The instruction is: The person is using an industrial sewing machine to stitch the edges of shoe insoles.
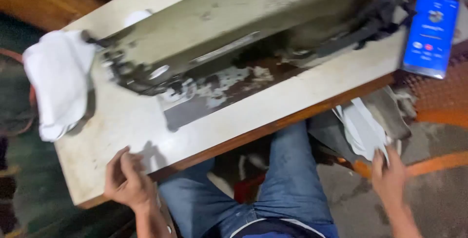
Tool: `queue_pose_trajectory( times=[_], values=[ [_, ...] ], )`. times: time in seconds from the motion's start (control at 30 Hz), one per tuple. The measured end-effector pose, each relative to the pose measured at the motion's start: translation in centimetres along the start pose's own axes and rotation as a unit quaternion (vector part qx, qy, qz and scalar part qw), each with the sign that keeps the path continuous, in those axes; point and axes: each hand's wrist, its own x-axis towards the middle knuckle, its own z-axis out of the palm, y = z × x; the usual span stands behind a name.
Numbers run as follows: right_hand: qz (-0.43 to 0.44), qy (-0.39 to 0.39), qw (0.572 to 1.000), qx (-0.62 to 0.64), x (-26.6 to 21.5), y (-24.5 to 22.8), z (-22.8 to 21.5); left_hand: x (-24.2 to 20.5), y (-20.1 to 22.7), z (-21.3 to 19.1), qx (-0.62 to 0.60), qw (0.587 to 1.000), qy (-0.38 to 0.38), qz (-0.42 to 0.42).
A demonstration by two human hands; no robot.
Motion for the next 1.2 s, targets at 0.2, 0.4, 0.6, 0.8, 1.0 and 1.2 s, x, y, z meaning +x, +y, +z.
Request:
queue_pose_trajectory(
  times=[0.2, 0.4, 0.6, 0.8, 1.0, 1.2],
  values=[
    [-0.031, 0.152, 0.987, -0.035, -6.0, -11.4, -1.5, 0.2, -0.1, -1.4, 0.003, 0.996, -0.071, 0.060],
    [-0.190, 0.090, 0.976, 0.050, 3.4, -27.3, -5.9, 0.7, -0.9, -1.8, -0.017, 0.995, -0.085, 0.047],
    [-0.357, 0.124, 0.926, 0.005, 6.5, -31.1, -8.1, 0.5, -0.7, -1.8, -0.027, 0.992, -0.113, 0.053],
    [-0.399, 0.114, 0.910, -0.005, 5.7, -33.5, -3.8, 0.7, -0.3, -2.0, -0.038, 0.991, -0.115, 0.051],
    [-0.458, 0.194, 0.867, 0.043, 8.9, -39.5, -1.9, 1.4, -2.0, -1.9, -0.029, 0.987, -0.103, 0.123],
    [-0.501, 0.166, 0.849, 0.020, 14.7, -37.8, 0.9, 1.2, -1.6, -2.1, -0.059, 0.984, -0.105, 0.127]
  ],
)
